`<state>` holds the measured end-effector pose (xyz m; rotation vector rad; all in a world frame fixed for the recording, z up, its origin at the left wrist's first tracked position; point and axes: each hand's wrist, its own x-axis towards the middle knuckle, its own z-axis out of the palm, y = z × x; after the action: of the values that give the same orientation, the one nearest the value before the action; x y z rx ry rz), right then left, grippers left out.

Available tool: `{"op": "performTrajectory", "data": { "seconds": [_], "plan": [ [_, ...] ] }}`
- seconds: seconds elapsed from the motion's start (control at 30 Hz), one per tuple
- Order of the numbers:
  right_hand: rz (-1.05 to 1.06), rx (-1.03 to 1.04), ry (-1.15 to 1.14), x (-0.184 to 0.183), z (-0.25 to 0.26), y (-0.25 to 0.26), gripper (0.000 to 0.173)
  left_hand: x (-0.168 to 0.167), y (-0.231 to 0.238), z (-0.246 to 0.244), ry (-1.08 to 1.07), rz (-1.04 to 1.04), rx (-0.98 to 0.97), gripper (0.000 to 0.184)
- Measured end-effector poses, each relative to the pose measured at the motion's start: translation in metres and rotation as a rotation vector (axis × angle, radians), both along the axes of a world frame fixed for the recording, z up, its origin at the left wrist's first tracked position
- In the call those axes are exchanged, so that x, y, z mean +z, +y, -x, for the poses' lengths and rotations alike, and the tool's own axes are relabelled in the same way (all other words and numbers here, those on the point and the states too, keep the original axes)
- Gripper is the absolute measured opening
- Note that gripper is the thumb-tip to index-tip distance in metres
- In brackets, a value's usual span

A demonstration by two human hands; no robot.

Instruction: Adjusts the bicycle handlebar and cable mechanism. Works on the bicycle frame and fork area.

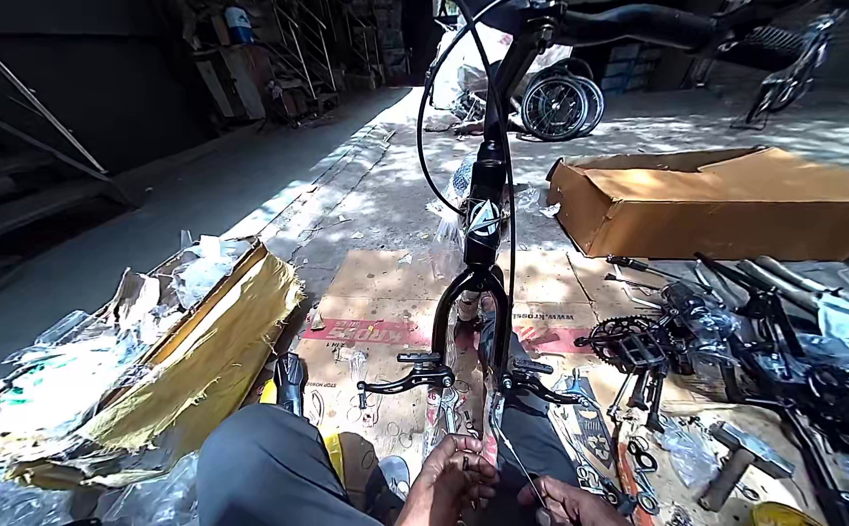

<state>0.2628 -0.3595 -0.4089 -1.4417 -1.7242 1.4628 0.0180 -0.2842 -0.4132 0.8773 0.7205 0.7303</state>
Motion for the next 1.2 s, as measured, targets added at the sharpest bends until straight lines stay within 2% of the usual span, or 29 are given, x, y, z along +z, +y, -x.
{"op": "performTrajectory", "data": {
  "seconds": [0.07,0.17,0.27,0.37,0.77,1.2],
  "plan": [
    [0.003,0.018,-0.017,-0.002,-0.006,-0.001,0.026,-0.002,0.002,0.005,0.025,-0.1,-0.042,0.041],
    [-0.069,-0.028,-0.058,0.006,-0.006,0.0,0.021,-0.013,0.001,0.009,0.1,-0.286,-0.076,0.036],
    [-0.228,-0.175,0.204,0.013,0.014,0.007,0.016,-0.018,-0.004,0.007,0.156,-0.327,-0.172,0.032],
    [-0.438,-0.325,0.3,0.008,0.035,0.024,0.019,-0.015,-0.01,0.006,0.168,-0.313,-0.305,0.028],
    [-0.434,-0.397,0.282,0.007,0.044,0.038,0.021,-0.018,-0.01,0.007,0.147,-0.325,-0.428,0.023],
    [-0.444,-0.392,0.285,0.004,0.042,0.038,0.02,-0.016,-0.01,0.005,0.158,-0.245,-0.4,0.022]
  ]
}}
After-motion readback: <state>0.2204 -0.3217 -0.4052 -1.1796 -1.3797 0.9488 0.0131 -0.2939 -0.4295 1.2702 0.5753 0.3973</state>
